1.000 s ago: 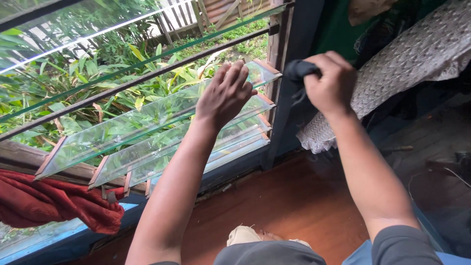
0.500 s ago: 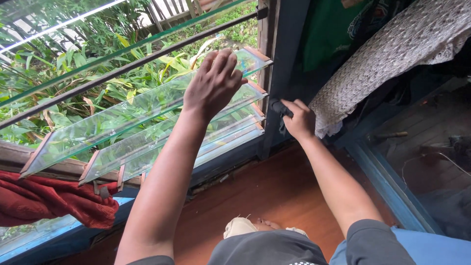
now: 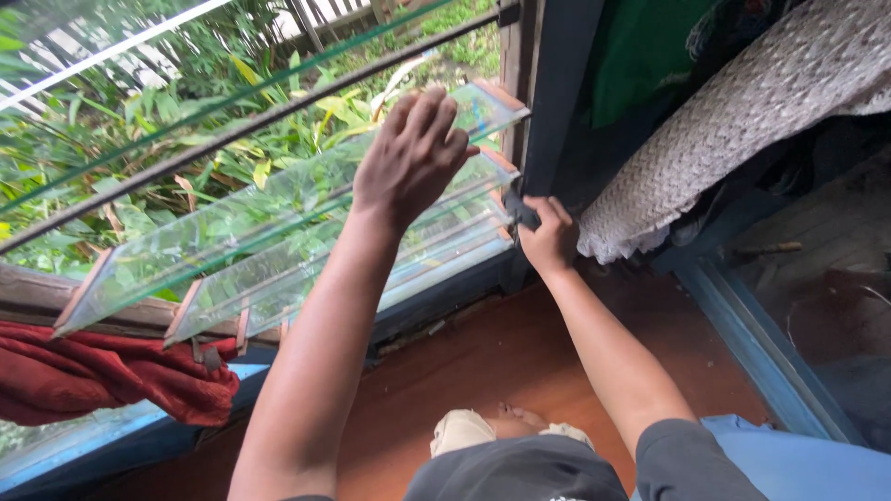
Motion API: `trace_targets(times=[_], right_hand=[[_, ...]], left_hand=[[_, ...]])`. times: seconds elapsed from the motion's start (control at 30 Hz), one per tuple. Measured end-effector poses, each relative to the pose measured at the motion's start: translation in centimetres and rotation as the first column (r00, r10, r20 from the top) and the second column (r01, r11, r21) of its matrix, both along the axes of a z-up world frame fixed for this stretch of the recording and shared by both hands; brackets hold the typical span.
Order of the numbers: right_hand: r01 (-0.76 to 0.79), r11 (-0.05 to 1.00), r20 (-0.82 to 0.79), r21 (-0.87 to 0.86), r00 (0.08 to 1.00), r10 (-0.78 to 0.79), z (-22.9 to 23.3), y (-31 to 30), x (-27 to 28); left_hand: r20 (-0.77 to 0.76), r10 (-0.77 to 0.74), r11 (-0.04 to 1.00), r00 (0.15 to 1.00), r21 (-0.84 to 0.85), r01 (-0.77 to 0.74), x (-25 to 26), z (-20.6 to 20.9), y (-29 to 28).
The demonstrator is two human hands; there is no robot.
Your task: The person wipes a window pane and the window frame using a dark cloth. They move between sections of the window, wiping the glass and the frame edges.
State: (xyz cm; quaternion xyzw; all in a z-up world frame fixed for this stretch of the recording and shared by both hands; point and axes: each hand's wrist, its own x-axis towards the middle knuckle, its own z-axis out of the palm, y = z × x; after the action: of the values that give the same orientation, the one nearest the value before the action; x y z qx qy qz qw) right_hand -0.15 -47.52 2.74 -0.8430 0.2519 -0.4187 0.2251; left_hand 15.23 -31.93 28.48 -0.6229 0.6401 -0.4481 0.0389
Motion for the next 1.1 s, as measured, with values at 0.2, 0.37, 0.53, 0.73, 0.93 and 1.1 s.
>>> trace_targets(times=[0.2,0.37,0.53,0.73,0.93,1.1], right_hand=[[-0.107,0.994,0.083,-0.015,0.991,0.108,-1.2,-0.2,0.1],[0.144,0.68,0.069,0.718,0.959,-0.277,-8.7,-2.8,0.2],[0.287,0.74,0.161,0.609,0.868,-0.469,-10.4,-1.4,0.4],[0.136,0.817,-0.091,0.56,0.991,-0.103,-9.6,3.0,-0.6],[0.295,0.794,0.091,0.531,0.912,-0.4,-10.6,3.3,-1.4],[0.191,0.914,0.15,0.358,0.954,-0.258,-6.9,4.7,-0.5]], left_hand=[[0.035,0.011,1.0,0.999,-0.013,-0.01,-0.1,0.1,0.3],[0.024,-0.006,1.0,1.0,-0.008,0.006,0.7,-0.5,0.1],[0.058,0.005,1.0,0.998,-0.021,-0.004,0.1,0.6,0.2],[0.104,0.032,0.999,0.994,-0.032,-0.029,0.2,-0.1,0.4],[0.043,-0.29,0.942,0.956,-0.165,0.293,-1.7,-5.8,1.0],[-0.358,-0.185,0.982,0.915,-0.033,0.185,-4.4,-16.8,2.8]])
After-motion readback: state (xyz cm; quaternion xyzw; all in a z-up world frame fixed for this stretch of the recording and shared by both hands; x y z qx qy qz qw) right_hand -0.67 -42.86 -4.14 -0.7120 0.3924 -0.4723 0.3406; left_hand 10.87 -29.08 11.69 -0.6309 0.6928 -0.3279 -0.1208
